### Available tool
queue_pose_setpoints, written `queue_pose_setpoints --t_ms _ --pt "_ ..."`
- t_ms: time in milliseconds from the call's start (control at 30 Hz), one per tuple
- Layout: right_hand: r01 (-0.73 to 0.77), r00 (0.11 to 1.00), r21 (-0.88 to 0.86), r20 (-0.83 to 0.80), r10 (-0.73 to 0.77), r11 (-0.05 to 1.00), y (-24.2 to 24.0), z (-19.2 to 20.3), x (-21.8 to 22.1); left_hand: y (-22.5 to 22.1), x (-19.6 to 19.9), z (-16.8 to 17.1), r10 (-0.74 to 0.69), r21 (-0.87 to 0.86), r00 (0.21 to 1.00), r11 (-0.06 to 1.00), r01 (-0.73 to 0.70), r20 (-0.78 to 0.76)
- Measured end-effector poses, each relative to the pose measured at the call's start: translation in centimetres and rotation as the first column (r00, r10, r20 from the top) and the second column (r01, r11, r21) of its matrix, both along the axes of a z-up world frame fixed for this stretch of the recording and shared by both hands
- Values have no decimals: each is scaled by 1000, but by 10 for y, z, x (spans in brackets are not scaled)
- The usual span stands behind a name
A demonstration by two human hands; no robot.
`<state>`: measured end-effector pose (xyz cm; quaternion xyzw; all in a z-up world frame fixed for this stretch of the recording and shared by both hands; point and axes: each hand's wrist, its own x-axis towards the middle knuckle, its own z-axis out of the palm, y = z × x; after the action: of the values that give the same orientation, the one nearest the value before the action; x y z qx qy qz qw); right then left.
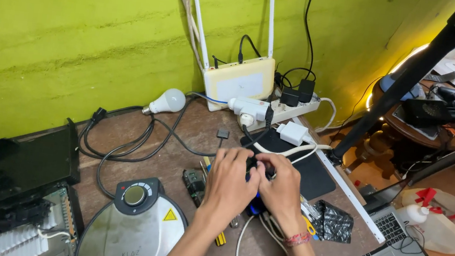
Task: Inspecting the exterior and controls of a waffle maker and cleaning a disassembled electronic console on a repair bench.
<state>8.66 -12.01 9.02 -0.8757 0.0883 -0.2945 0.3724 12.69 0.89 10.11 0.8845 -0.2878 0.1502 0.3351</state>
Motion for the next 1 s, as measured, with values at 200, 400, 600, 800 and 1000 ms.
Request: queue_pose_setpoints --t_ms 200,400,600,800,1000 --pt "64 998 246 -36 -57 967 -34 5 62 -41 59 27 -28 -14 998 1000 27 -54" --pt "106 980 381 -198 -31 918 -60 -10 108 -70 114 23 73 112 968 993 -47 -240" --pt "104 984 383 -177 -38 918 -71 -23 127 -92 136 6 172 148 931 980 -130 -322" --pt "103 985 403 -171 -35 910 -71 -17 123 -100 133 -5 243 5 947 969 -248 -210" --pt "112 982 376 -181 -46 920 -68 -12 123 -106 143 -16 259 -56 944 960 -276 -205"
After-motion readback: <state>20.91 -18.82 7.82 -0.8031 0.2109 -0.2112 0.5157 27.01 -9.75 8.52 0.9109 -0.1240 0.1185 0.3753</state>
